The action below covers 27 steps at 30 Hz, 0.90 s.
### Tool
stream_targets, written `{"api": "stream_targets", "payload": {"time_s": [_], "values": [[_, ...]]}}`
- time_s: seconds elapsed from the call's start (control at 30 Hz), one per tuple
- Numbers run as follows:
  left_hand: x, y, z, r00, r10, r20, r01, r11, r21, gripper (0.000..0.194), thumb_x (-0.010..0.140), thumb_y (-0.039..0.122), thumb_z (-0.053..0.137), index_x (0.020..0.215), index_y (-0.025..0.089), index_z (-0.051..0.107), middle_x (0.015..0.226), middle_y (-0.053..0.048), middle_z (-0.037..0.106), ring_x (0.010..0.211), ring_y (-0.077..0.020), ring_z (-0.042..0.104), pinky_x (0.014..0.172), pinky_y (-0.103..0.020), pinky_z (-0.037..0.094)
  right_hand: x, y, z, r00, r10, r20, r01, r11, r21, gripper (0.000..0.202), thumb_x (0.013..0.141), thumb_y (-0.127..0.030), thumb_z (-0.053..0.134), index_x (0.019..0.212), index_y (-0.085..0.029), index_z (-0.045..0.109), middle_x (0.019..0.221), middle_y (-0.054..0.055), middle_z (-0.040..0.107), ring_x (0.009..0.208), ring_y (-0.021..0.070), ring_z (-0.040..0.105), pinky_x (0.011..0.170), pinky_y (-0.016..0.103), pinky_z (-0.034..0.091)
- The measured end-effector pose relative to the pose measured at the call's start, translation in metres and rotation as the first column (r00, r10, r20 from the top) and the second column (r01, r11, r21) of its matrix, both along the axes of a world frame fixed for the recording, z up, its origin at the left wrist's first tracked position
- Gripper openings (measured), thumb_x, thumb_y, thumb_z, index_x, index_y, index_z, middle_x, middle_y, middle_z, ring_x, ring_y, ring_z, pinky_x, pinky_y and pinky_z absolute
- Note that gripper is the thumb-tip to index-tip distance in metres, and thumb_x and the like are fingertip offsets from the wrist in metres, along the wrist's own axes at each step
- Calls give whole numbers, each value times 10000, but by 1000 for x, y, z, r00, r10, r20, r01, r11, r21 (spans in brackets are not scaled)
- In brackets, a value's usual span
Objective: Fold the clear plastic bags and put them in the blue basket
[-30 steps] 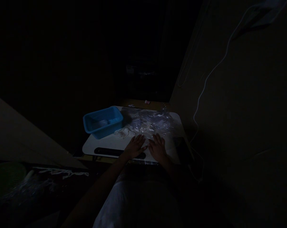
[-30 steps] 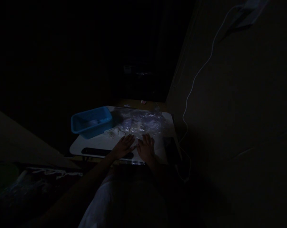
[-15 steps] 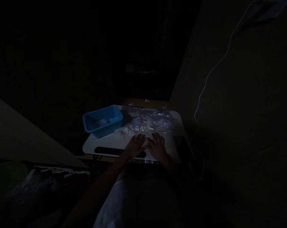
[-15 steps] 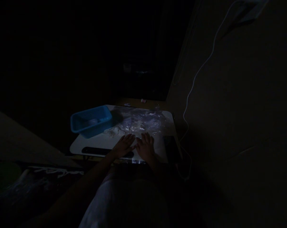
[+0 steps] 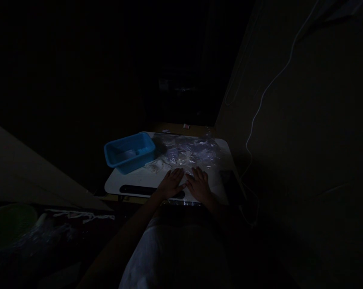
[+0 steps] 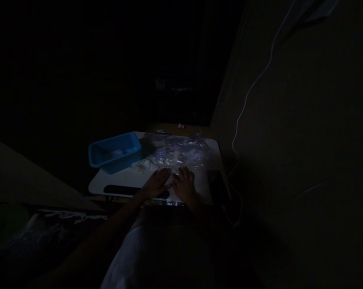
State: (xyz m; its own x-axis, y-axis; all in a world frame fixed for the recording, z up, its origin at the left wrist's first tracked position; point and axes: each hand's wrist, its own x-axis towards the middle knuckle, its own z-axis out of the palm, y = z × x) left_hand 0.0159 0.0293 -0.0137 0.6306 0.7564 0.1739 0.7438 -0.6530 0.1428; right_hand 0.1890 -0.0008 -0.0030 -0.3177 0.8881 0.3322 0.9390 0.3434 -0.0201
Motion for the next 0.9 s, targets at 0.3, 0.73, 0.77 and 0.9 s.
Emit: {"api": "stream_targets", "payload": {"time_s": [0.3, 0.73, 0.77, 0.9], "values": [[0, 0, 0, 1000, 18, 13, -18, 1000, -8, 664, 846, 546, 207, 1330, 93, 246, 1381, -145, 283, 1287, -233, 205, 1033, -420, 177, 0, 0, 0, 1000, -3, -9, 3, 1000, -2, 369, 858, -371, 354, 1183, -261, 492, 1335, 86, 362, 1253, 273, 200, 969, 462, 137], [-2, 3, -7, 982, -18, 190, 10, 999, 44, 684, 837, 519, 302, 1337, 73, 165, 1344, -196, 319, 1251, -269, 274, 1004, -447, 244, -1, 0, 0, 1000, -6, -24, 6, 1000, -4, 363, 857, -374, 352, 1172, -271, 500, 1327, 78, 371, 1253, 273, 196, 968, 469, 134], [-2, 3, -8, 978, -21, 208, 11, 999, 48, 694, 835, 515, 314, 1343, 78, 135, 1340, -198, 323, 1245, -270, 285, 997, -454, 253, -1, 0, 0, 1000, -5, -25, 5, 1000, -3, 363, 857, -372, 352, 1171, -269, 501, 1326, 79, 372, 1252, 273, 198, 968, 467, 135], [-2, 2, -7, 969, -25, 244, 14, 999, 47, 731, 832, 501, 343, 1354, 86, 44, 1331, -202, 331, 1225, -270, 315, 981, -456, 279, 0, 0, 2, 1000, 0, -23, 0, 1000, -2, 365, 855, -366, 360, 1174, -259, 500, 1328, 85, 368, 1250, 278, 194, 968, 466, 129]]}}
